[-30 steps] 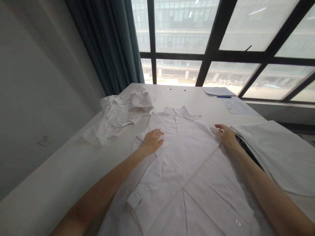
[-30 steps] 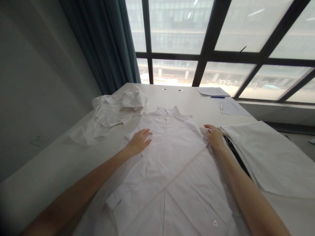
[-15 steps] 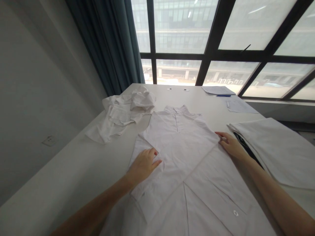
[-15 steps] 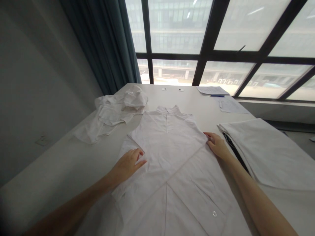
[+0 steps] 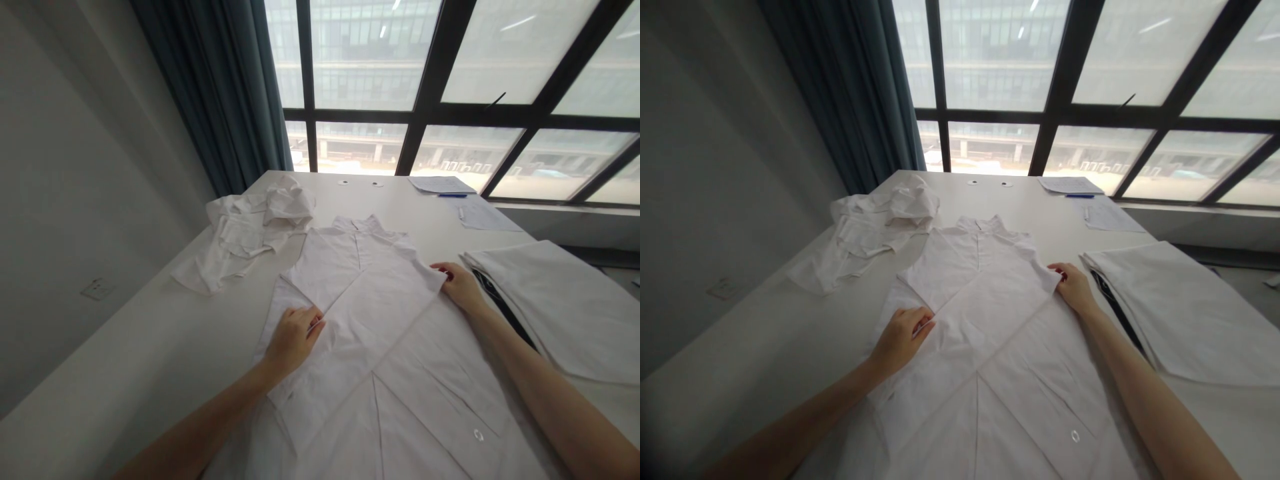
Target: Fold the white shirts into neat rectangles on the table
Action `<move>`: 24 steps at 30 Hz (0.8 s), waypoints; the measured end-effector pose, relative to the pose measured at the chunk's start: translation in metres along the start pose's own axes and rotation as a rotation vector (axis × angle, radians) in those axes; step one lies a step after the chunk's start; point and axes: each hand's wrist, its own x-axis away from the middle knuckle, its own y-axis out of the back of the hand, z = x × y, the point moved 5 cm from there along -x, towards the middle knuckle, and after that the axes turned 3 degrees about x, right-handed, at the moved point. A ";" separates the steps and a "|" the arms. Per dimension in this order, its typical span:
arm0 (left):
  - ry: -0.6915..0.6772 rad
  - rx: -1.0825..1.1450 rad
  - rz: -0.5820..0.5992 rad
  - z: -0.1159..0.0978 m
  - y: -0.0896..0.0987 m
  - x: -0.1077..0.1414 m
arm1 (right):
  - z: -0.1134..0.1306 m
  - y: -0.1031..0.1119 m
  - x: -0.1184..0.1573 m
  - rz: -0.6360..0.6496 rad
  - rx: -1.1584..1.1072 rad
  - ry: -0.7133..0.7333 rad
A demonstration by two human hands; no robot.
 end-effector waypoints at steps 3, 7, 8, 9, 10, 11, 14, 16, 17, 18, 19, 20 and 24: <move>0.009 0.006 -0.001 0.004 -0.002 0.001 | -0.008 0.002 -0.003 -0.004 0.030 -0.006; 0.029 0.039 -0.003 0.010 -0.005 0.000 | -0.023 0.007 -0.002 -0.032 0.068 -0.075; 0.036 0.060 -0.003 0.011 -0.006 0.000 | -0.022 0.008 -0.001 -0.036 0.086 -0.067; 0.045 0.084 -0.006 0.013 -0.006 0.000 | -0.020 0.010 0.000 -0.038 0.114 -0.032; 0.055 0.108 -0.011 0.014 -0.007 0.000 | -0.015 0.012 0.001 -0.036 0.155 0.031; 0.063 0.132 -0.016 0.015 -0.008 0.000 | -0.007 0.013 0.003 -0.028 0.209 0.118; 0.053 0.185 -0.038 0.017 -0.008 0.000 | 0.014 0.014 0.010 0.017 0.408 0.389; 0.021 0.208 -0.055 0.016 -0.007 0.000 | 0.018 0.015 0.014 -0.002 0.505 0.446; 0.004 0.216 -0.062 0.015 -0.007 0.001 | 0.017 0.018 0.014 -0.039 0.532 0.431; -0.010 0.223 -0.067 0.015 -0.006 0.001 | 0.015 0.020 0.014 -0.084 0.546 0.399; -0.020 0.228 -0.066 0.014 -0.006 0.001 | 0.011 0.022 0.014 -0.124 0.550 0.363; -0.025 0.232 -0.060 0.014 -0.006 0.001 | 0.007 0.023 0.014 -0.149 0.547 0.330; -0.032 0.219 -0.028 0.012 -0.006 0.000 | -0.008 0.017 0.012 -0.026 0.492 0.280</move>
